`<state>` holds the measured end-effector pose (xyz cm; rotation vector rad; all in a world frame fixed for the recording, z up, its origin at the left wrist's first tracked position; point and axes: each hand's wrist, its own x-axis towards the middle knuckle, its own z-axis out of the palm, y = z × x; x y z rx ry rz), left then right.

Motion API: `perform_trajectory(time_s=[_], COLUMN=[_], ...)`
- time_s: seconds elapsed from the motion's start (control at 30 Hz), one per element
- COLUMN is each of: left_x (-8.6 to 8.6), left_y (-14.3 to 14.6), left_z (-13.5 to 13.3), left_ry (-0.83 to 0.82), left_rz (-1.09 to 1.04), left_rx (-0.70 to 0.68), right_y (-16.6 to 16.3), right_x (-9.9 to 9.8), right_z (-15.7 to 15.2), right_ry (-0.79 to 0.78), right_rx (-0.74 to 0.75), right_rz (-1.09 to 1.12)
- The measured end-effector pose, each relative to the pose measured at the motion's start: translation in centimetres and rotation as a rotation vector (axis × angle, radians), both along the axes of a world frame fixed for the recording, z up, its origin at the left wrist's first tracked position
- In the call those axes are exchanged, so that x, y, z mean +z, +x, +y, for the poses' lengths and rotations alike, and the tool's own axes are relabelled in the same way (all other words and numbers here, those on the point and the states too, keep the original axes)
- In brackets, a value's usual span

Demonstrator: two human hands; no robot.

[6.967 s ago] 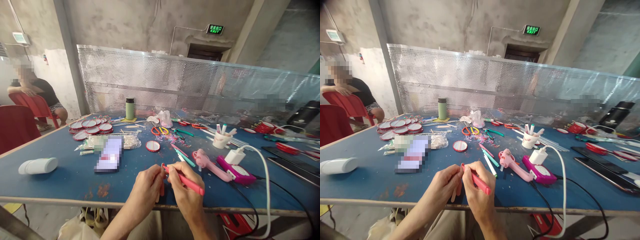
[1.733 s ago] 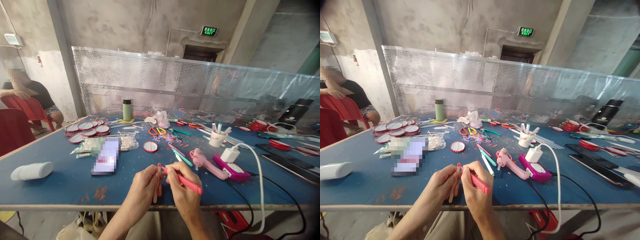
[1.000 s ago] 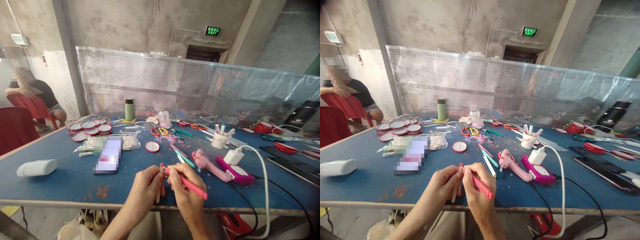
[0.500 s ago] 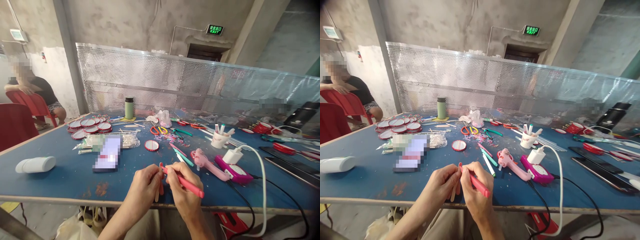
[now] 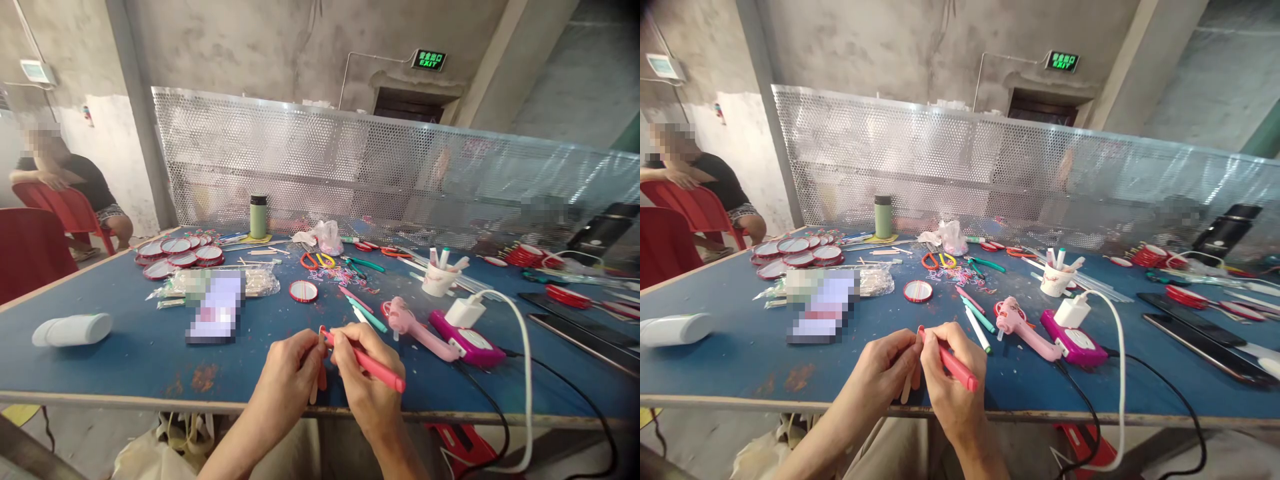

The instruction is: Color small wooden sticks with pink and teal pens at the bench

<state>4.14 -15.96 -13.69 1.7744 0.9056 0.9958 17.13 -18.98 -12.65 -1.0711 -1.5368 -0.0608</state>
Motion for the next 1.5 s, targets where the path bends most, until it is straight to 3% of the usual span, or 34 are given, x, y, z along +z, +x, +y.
perform_trajectory(time_s=[1.5], left_x=[0.05], left_y=[-0.09], left_z=[-0.03], left_ry=[0.019], left_rz=[0.017], left_rx=[0.008], right_y=[-0.16], right_x=[0.40], right_z=[0.12], right_ry=[-0.025], right_rx=[-0.029], right_rz=[0.003])
